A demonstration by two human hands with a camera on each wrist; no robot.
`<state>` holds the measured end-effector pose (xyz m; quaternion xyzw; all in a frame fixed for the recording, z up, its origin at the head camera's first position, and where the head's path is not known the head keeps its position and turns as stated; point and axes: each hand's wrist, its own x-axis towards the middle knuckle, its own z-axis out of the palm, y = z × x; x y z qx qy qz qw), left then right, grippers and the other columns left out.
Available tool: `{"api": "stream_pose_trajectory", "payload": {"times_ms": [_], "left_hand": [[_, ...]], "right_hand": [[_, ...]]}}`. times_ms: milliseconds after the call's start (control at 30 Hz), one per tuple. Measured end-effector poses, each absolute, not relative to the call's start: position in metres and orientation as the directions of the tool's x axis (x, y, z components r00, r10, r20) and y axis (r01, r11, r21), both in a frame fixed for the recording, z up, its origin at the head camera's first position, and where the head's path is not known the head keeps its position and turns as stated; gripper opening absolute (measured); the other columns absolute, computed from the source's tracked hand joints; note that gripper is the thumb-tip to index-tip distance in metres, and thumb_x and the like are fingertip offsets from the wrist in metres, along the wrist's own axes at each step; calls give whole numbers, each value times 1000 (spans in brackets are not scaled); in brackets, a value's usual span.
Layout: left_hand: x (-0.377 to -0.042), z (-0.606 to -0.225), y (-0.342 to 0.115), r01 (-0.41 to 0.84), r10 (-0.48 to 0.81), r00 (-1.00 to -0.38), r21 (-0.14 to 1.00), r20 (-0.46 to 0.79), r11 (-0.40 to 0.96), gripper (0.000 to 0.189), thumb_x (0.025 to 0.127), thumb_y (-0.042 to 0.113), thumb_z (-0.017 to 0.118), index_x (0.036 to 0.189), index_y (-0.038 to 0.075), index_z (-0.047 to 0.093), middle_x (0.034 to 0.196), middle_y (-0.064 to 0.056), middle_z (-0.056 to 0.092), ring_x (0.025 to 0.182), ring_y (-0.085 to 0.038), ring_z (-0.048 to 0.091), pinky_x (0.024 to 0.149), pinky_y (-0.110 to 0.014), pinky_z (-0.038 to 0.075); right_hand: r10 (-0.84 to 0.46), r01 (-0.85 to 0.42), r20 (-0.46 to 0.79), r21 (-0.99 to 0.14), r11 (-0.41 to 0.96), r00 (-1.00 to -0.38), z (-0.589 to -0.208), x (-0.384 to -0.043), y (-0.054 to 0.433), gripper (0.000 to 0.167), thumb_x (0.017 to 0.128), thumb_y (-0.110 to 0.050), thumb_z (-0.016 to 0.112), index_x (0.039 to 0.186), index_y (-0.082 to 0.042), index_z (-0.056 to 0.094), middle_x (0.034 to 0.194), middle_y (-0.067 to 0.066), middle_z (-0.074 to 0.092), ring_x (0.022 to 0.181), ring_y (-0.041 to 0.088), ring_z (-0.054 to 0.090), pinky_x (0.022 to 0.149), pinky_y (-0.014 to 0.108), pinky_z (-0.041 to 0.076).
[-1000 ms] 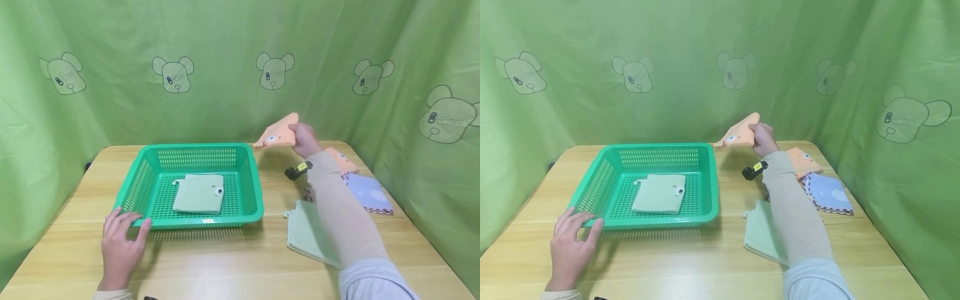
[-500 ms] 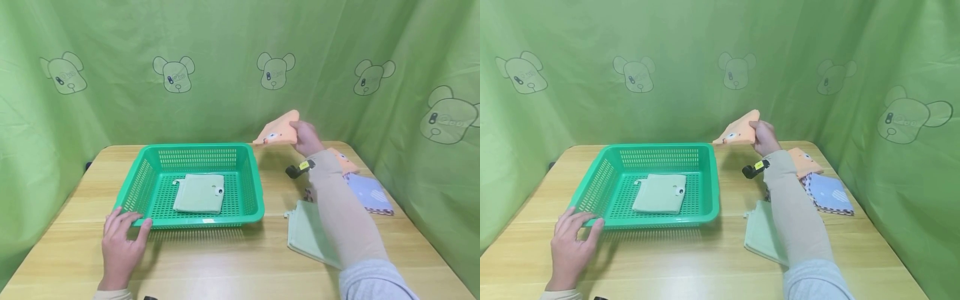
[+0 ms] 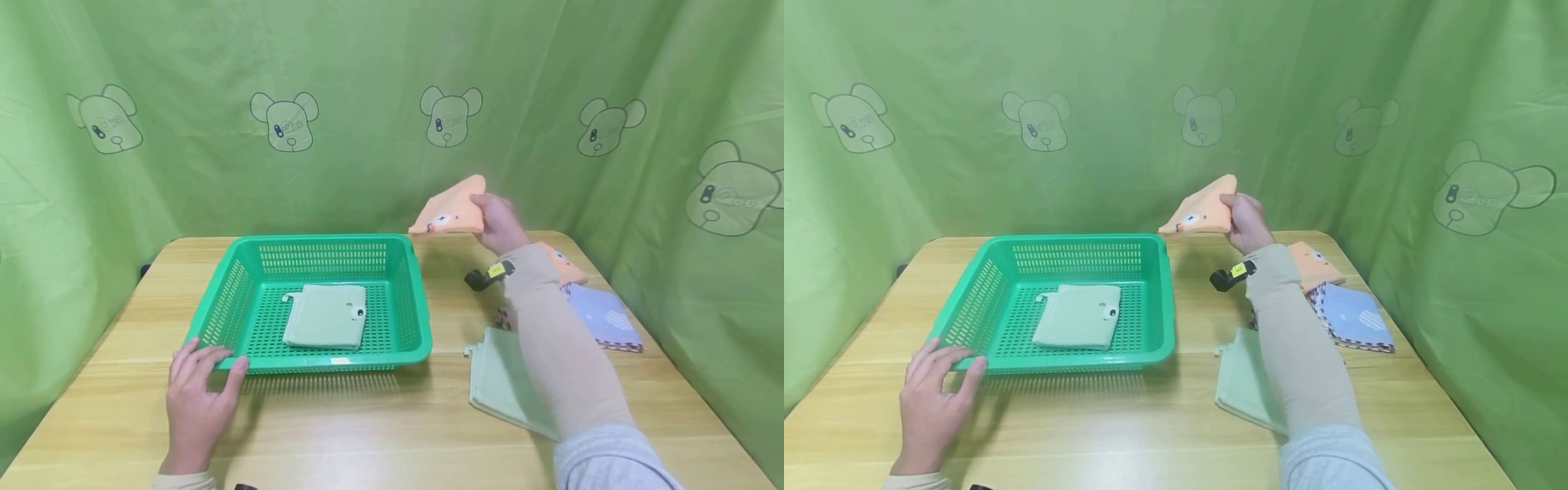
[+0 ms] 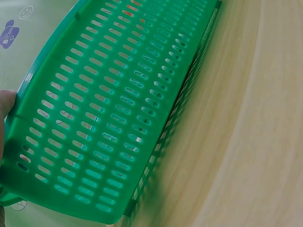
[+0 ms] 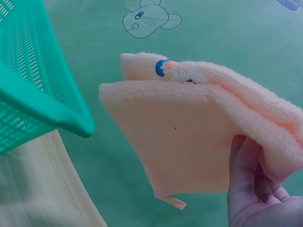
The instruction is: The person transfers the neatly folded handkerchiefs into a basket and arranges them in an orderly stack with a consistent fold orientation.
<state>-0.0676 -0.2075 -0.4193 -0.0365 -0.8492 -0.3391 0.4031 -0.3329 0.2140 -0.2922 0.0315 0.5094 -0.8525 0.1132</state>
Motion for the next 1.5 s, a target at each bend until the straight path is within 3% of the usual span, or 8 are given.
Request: {"api": "stream_pose_trajectory", "payload": {"times_ms": [167,533,900,1500], "left_hand": [[-67,-419,-208,333,-212,-673,547,708,768,30,81,23,71,93,-4,69,102,-25,66,124,-46,44,114,-57,15],[-68,-417,-208,337,-213,-670,548,711,766,27,79,20,72,93,-2,69,102,-24,67,124,-45,44,114,-58,16],[-68,-418,-209,339,-217,-669,551,711,762,27,78,20,72,93,-2,70,102,-24,67,124,-45,44,113,-59,16],[-68,-420,-209,344,-220,-666,555,713,757,26,78,19,73,93,-2,69,102,-24,67,124,-45,45,114,-57,16]], "right_hand": [[-167,226,-165,-847,-481,-972,-291,-332,211,60,101,-10,47,153,-4,18,120,10,58,96,15,67,87,22,51],[-182,239,-168,-824,-513,-969,-290,-328,204,57,101,-10,46,152,-4,20,122,11,57,96,15,68,85,21,52],[-204,243,-155,-803,-544,-967,-293,-327,195,54,102,-9,43,150,1,22,103,12,66,86,17,70,78,22,55],[-257,272,-147,-781,-563,-955,-292,-318,179,56,102,-9,41,152,0,17,110,13,62,92,18,69,86,24,52]]}}
